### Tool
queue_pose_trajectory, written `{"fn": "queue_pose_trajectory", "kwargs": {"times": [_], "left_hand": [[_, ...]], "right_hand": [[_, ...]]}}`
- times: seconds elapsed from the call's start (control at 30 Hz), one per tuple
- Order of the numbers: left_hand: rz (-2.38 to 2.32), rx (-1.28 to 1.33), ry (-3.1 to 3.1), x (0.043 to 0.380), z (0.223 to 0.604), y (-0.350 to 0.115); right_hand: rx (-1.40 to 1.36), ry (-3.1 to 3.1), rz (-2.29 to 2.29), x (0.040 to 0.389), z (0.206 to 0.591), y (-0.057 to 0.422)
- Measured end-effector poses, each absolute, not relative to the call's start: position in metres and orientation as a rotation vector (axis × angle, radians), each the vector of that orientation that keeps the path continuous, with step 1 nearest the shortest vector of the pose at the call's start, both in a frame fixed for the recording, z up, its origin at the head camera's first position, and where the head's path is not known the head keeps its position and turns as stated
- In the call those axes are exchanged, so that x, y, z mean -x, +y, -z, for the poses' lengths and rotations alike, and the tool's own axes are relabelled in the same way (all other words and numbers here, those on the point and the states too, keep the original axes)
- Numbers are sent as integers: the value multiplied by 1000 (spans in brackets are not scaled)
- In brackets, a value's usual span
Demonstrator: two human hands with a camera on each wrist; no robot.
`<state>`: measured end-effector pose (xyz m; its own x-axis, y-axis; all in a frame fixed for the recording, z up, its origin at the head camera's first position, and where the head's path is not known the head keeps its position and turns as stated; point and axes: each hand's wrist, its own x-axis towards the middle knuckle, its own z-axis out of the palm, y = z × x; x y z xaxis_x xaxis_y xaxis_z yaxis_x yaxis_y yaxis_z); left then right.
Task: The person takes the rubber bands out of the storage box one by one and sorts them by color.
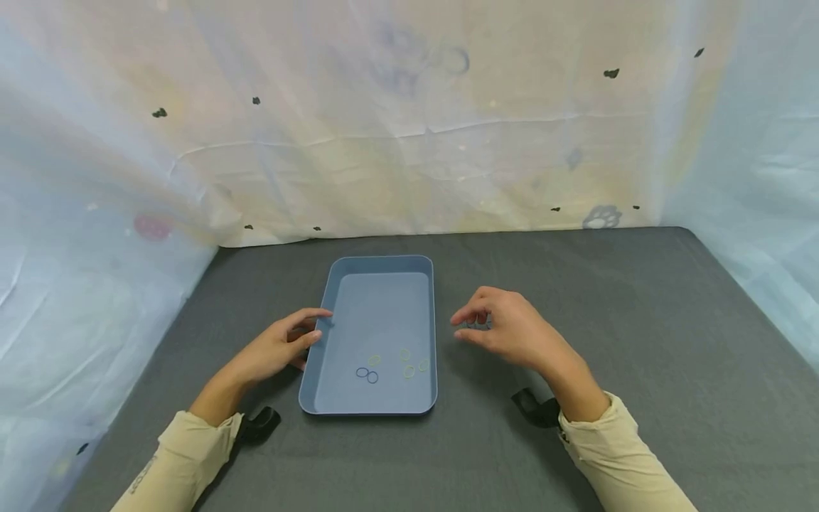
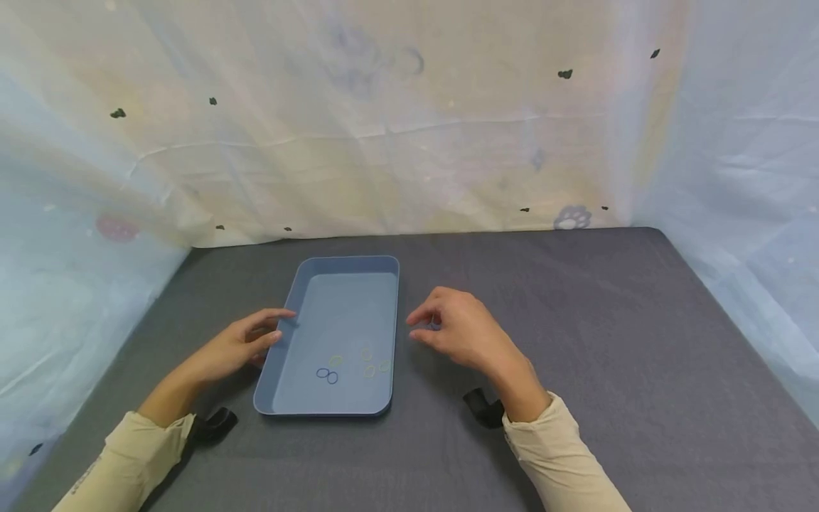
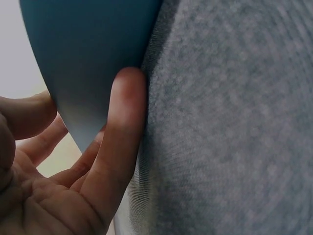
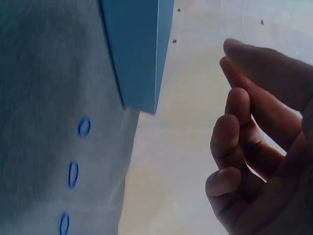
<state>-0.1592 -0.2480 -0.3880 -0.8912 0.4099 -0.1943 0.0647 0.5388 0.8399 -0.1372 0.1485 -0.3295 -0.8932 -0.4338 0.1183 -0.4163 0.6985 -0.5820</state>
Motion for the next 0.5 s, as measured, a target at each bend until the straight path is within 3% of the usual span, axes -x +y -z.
{"fn": "queue_pose_trajectory", "kwargs": {"times": [0.5], "left_hand": [[-1326, -333, 2414, 160, 390, -245]], "right_hand": [[860, 2732, 978, 137, 346, 93]]}}
